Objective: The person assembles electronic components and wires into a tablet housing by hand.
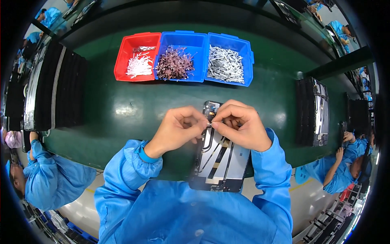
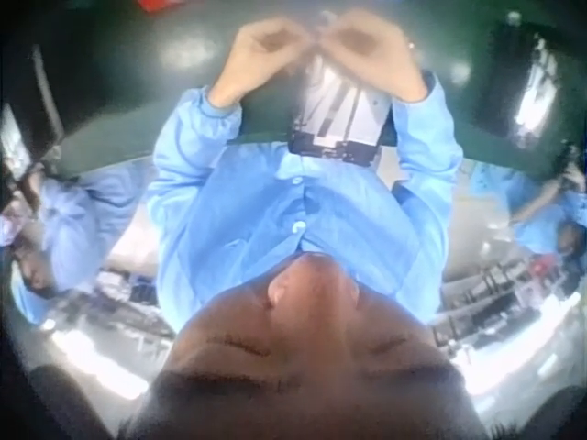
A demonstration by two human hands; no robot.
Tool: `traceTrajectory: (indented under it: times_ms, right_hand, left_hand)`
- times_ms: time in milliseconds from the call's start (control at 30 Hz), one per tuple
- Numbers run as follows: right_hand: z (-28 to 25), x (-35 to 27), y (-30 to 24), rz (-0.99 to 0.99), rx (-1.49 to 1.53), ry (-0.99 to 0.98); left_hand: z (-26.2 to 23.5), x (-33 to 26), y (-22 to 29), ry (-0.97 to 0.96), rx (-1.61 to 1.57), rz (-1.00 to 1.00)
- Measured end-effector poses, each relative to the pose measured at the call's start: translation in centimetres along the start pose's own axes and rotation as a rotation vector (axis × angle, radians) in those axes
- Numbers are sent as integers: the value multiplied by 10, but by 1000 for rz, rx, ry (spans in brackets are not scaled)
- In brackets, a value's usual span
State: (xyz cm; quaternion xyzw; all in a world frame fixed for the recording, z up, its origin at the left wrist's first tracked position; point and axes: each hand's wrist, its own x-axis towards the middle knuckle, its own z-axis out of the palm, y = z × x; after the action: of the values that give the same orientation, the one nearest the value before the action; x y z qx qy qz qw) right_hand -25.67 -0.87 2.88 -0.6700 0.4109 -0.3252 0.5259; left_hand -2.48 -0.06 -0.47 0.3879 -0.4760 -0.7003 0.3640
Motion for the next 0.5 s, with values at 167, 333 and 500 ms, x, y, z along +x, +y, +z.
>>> traceTrajectory:
  times_ms: [167,333,500]
  right_hand:
    - [3,0,-4,-230,51,89]
    - [-6,-5,0,-164,395,231]
    - [-11,-11,7,-78,498,309]
  left_hand:
    - [-6,2,4,19,75,-98]
    - [-35,7,22,499,-167,162]
    - [-79,10,32,753,-392,105]
